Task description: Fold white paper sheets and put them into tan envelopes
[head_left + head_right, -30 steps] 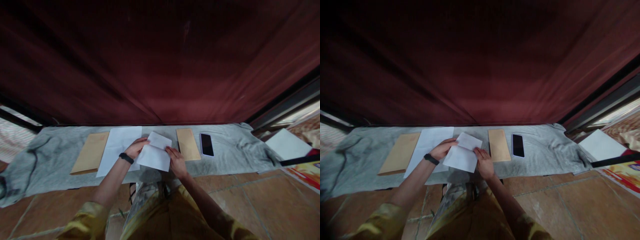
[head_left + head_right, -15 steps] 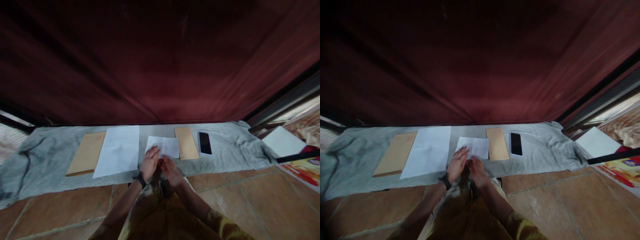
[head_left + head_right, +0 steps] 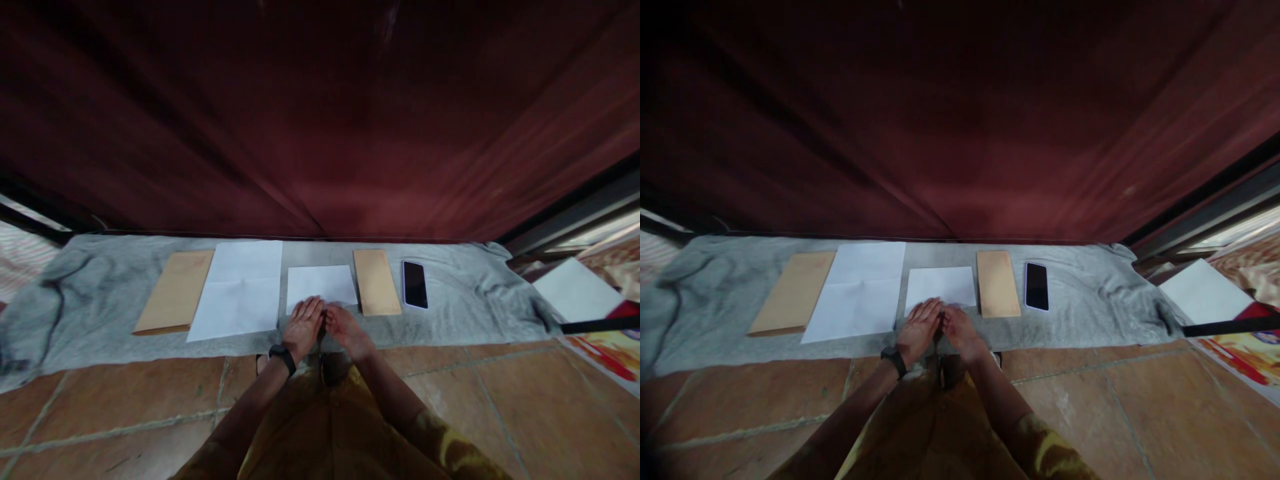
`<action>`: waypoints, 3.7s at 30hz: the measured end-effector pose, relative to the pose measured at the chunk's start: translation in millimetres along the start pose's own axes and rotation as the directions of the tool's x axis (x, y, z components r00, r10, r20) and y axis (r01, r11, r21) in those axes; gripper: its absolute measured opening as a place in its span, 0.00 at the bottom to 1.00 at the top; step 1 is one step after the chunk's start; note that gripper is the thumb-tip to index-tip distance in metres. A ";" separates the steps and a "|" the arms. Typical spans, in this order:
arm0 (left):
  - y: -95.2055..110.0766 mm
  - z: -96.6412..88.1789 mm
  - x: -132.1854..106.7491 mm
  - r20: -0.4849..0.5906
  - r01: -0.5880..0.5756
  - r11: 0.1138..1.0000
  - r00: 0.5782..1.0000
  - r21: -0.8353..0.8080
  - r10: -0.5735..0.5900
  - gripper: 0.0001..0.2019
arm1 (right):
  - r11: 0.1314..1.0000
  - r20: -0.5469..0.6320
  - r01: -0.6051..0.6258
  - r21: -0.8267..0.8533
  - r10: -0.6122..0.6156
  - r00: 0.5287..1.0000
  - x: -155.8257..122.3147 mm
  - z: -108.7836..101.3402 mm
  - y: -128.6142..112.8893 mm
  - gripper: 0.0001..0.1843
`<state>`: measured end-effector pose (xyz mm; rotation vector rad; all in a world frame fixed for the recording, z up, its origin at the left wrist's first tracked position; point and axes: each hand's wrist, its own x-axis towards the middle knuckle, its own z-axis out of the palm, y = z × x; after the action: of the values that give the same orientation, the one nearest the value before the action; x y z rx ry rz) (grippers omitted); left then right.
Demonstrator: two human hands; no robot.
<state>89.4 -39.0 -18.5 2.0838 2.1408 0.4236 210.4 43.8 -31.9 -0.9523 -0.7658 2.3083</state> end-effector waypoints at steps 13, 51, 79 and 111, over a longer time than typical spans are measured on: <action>-8.9 -2.9 -5.2 -0.008 -0.078 0.997 0.997 0.017 0.078 0.22 | 0.823 -0.010 0.211 -0.527 -0.254 0.967 -41.3 -12.6 -31.3 0.12; 9.0 11.2 -8.1 -0.041 -0.101 0.994 0.994 -0.043 0.099 0.23 | -0.121 0.514 0.506 -0.854 -0.350 0.783 21.3 -9.2 -37.6 0.23; 1.3 12.3 -7.4 -0.077 -0.153 0.988 0.985 0.009 0.153 0.21 | -0.390 0.465 0.315 -0.865 -0.386 0.797 45.6 0.6 -40.9 0.22; -25.8 -3.6 95.2 0.167 0.021 0.989 0.985 0.148 -0.045 0.27 | -0.412 0.601 0.447 -0.794 -0.420 0.680 -36.0 -20.6 -12.1 0.20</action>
<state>59.7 54.9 -12.4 2.0696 2.1608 0.0838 251.1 35.2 -19.8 -0.7276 -2.5629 0.4202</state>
